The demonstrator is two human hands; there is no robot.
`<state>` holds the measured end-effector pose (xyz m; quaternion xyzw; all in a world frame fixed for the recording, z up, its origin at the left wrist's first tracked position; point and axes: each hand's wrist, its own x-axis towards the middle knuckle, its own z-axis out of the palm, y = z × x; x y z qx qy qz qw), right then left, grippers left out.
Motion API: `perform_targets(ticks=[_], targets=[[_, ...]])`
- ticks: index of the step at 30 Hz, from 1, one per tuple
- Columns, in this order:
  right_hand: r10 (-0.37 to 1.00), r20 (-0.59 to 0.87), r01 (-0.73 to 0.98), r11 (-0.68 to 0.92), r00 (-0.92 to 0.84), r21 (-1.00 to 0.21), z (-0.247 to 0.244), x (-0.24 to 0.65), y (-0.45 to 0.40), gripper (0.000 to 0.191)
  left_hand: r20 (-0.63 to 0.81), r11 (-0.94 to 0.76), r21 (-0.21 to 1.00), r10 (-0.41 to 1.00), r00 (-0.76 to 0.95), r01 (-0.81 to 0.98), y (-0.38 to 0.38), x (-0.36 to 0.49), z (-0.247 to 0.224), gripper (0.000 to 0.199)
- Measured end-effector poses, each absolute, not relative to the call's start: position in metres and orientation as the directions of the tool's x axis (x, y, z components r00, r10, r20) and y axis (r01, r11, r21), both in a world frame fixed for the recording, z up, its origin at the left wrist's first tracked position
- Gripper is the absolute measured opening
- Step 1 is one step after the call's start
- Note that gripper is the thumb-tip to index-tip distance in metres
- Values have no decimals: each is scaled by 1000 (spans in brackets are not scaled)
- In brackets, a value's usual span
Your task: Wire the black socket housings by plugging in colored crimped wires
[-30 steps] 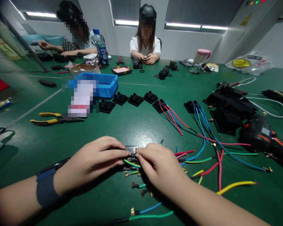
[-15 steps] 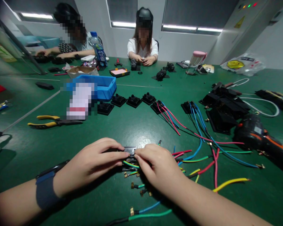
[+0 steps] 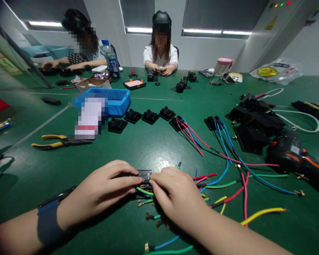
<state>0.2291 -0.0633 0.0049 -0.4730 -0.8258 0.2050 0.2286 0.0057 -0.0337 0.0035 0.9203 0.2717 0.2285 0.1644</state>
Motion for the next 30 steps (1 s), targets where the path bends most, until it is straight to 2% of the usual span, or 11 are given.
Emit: perform_targets(ticks=[30], targets=[[859, 200, 642, 489, -471, -591, 4, 232, -60, 21, 303, -788, 439, 583, 754, 432, -32, 7, 2, 26]])
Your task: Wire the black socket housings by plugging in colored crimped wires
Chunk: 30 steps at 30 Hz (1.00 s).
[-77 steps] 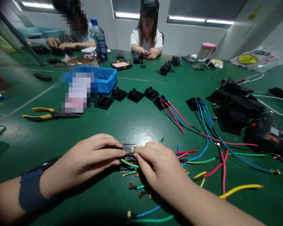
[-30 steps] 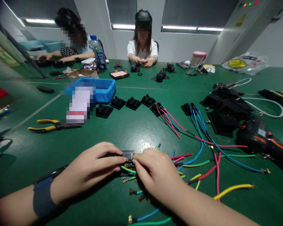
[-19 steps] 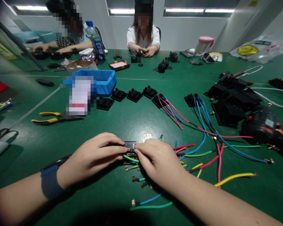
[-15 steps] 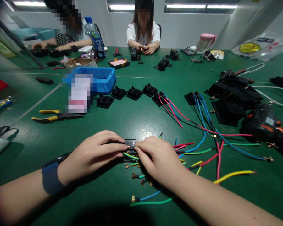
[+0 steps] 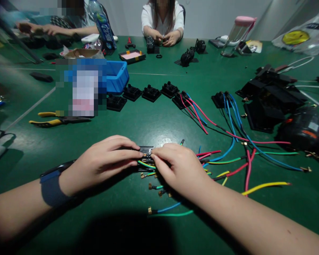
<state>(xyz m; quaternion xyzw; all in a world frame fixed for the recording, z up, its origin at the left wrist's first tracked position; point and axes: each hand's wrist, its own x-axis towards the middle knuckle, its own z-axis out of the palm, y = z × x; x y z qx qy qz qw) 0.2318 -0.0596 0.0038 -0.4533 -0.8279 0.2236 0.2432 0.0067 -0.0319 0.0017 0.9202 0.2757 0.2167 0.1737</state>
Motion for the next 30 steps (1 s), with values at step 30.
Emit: perform_targets(ticks=[30], targets=[[869, 171, 658, 467, -464, -590, 4, 232, -59, 20, 301, -814, 366, 563, 770, 452, -35, 7, 1, 32]])
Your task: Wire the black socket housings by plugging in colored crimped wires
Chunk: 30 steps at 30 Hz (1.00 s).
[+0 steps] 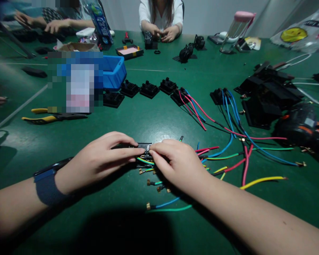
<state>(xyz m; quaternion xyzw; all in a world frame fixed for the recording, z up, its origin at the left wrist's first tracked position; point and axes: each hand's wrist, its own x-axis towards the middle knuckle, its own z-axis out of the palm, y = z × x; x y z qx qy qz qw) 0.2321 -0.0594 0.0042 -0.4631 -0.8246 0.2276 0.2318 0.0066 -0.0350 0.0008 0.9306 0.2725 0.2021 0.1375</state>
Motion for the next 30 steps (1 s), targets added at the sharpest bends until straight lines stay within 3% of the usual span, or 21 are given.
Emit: perform_targets(ticks=[8, 18, 30], targets=[[875, 157, 671, 456, -458, -584, 6, 231, -60, 21, 255, -797, 376, 579, 775, 472, -36, 9, 6, 31], [876, 125, 682, 446, -466, -579, 5, 232, -62, 20, 300, -830, 308, 548, 781, 464, -35, 7, 1, 32], [899, 113, 711, 407, -423, -574, 5, 233, -65, 9, 267, -805, 360, 573, 775, 472, -35, 5, 1, 33]])
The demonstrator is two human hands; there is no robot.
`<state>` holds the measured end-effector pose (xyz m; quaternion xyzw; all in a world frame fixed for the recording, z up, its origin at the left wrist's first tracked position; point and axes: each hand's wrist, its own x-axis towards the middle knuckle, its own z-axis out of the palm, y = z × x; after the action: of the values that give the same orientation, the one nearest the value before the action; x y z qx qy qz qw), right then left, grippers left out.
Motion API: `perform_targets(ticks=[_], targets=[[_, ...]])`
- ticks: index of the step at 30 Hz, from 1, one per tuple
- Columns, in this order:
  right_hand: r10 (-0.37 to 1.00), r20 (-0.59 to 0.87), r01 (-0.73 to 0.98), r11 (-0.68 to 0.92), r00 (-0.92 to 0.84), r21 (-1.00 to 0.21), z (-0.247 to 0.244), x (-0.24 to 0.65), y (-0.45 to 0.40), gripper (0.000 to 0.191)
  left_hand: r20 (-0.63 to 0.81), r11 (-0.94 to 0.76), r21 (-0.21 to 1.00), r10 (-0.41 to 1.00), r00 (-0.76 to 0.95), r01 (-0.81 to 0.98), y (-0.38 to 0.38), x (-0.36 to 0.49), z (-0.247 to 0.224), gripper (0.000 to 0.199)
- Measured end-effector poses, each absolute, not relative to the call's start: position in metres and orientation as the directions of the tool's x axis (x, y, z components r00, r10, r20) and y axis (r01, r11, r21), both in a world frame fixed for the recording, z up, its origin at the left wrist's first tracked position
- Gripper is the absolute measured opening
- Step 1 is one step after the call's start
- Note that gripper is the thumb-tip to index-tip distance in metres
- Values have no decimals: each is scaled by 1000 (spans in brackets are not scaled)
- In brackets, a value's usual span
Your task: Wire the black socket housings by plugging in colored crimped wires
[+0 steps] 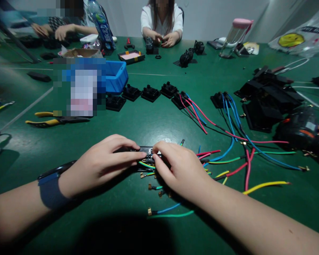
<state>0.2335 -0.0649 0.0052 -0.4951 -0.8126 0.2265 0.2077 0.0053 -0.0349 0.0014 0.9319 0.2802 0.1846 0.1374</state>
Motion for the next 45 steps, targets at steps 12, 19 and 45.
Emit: perform_targets(ticks=[12, 19, 45], targets=[[898, 119, 701, 408, -423, -585, 5, 233, -62, 10, 249, -779, 422, 591, 767, 463, -33, 7, 2, 32], [889, 127, 695, 426, -439, -579, 6, 233, -62, 10, 277, -791, 412, 582, 764, 453, -33, 8, 3, 30], [868, 176, 665, 473, -465, -577, 5, 235, -63, 12, 315, -808, 406, 563, 765, 427, -34, 6, 1, 26]])
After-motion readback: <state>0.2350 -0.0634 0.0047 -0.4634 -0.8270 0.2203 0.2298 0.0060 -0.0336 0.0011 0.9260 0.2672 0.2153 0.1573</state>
